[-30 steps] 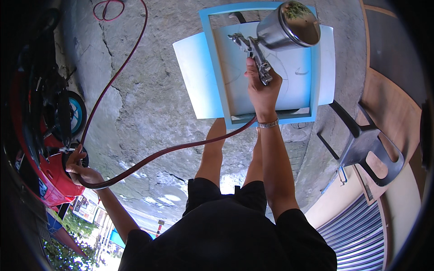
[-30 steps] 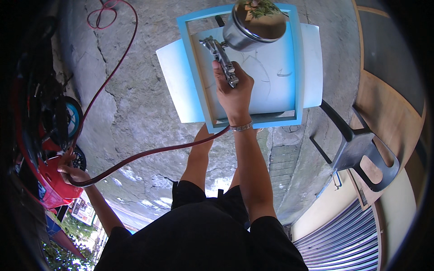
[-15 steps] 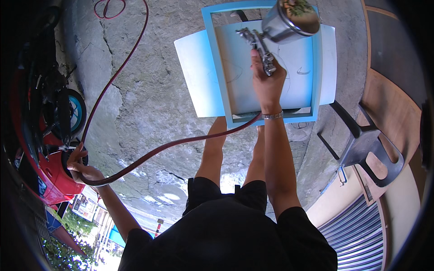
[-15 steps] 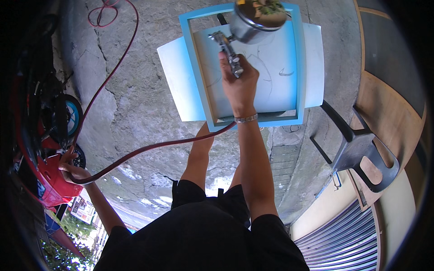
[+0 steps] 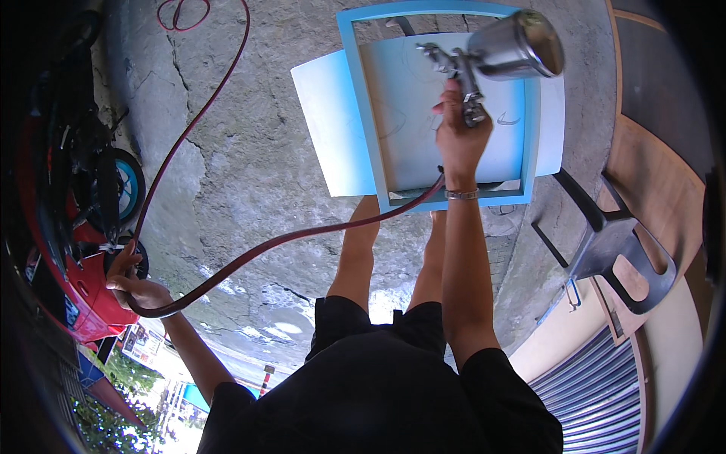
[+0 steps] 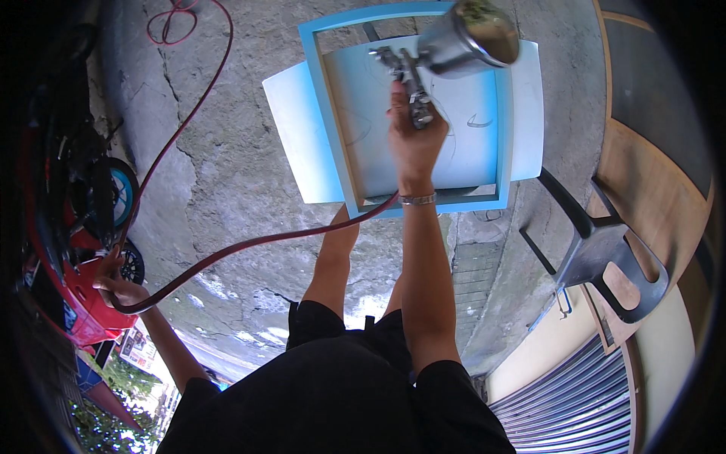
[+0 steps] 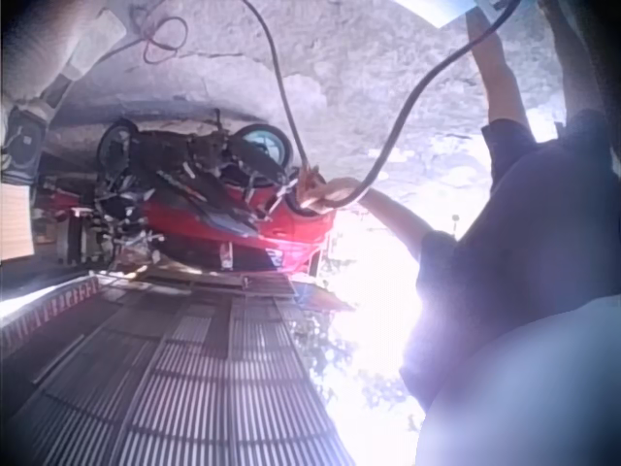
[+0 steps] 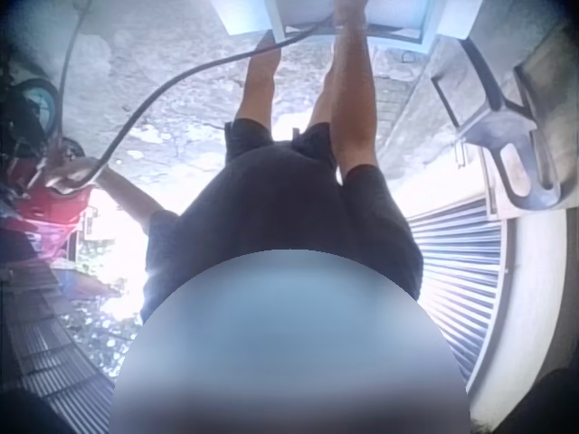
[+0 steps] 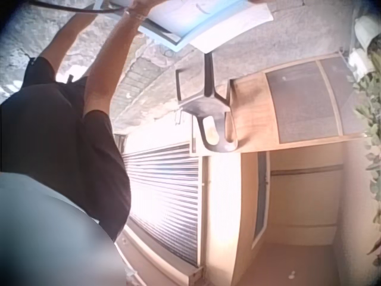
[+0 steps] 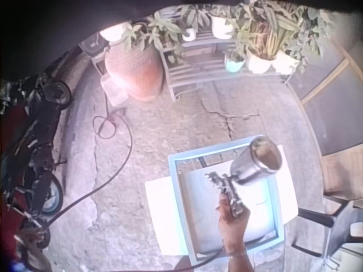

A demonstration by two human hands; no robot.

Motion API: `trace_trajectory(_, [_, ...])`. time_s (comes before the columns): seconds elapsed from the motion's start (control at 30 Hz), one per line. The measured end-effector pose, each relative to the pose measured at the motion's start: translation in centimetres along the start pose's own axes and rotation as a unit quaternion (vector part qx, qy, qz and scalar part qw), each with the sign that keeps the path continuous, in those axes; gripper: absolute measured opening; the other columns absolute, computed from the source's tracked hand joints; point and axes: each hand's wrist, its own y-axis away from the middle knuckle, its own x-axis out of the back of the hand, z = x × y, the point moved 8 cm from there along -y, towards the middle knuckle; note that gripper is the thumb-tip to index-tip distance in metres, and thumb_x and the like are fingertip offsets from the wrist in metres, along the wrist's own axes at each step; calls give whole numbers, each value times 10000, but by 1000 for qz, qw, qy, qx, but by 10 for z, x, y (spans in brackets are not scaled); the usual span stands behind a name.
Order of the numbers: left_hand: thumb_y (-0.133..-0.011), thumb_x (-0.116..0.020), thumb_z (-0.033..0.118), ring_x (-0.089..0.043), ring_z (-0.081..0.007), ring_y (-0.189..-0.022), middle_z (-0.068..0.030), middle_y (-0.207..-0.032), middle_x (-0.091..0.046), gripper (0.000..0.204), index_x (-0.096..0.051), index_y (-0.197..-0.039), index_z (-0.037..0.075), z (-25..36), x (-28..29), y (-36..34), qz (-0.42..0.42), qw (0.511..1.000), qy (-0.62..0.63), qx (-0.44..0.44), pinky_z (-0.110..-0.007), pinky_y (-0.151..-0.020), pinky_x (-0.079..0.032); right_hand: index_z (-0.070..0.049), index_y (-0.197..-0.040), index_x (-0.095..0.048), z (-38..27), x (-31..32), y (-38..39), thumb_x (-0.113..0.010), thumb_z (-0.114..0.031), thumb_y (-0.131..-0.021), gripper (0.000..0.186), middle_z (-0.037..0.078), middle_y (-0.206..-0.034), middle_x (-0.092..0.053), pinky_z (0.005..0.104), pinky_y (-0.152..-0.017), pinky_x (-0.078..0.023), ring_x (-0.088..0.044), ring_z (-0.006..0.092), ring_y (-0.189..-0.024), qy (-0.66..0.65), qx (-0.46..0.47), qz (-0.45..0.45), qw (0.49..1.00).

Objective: The person uses a spray gun to apply light blue paint to a wooden picture frame resting on a stand. The person moves around the frame to cover all sides and edges, then briefly interacts with another person before resuming painting.

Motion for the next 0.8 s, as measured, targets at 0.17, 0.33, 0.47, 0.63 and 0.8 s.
trace_trajectory(0.17, [-1086, -162, 556, -730, -306, -808, -180, -824, -724, 800, -603, -757, -24, 13, -2, -6, 6, 1000, -18, 10, -408, -748, -616, 11, -841, -677, -8, -35, 23, -737, -307, -958, 343, 13, -596, -592, 259, -499, -389, -495, 55, -541, 12, 45, -84, 995])
trace_trajectory(0.33, [-1087, -160, 553, -718, -280, -778, -185, -865, -740, 783, -600, -791, -23, 14, -2, -6, 1, 1000, -24, 11, -395, -746, -610, 6, -796, -647, -11, -35, 20, -746, -304, -946, 359, 30, -570, -562, 285, -488, -390, -462, 79, -516, 17, 22, -107, 994])
trace_trajectory(0.47, [-1103, -193, 503, -711, -261, -766, -160, -823, -727, 721, -594, -802, -15, 6, -6, -5, -16, 999, 11, -31, -383, -741, -610, 11, -777, -641, -21, -2, -7, -756, -300, -938, 368, 62, -571, -601, 299, -487, -414, -497, 91, -502, 66, 109, -12, 992])
trace_trajectory(0.63, [-1116, -237, 447, -710, -255, -768, -138, -798, -711, 657, -591, -808, -13, 14, -23, 0, -38, 996, 34, -78, -393, -750, -612, 29, -805, -678, -29, 39, -36, -752, -303, -944, 368, 39, -588, -632, 272, -492, -419, -532, 71, -525, 96, 120, 45, 987])
trace_trajectory(0.8, [-1115, -262, 437, -723, -273, -781, -117, -757, -671, 629, -604, -876, -33, 19, -34, 2, -61, 993, 63, -80, -412, -783, -614, 28, -845, -719, -28, 71, -60, -737, -403, -942, 443, 67, -655, -686, 285, -541, -483, -695, 165, -597, 130, 104, 69, 984])
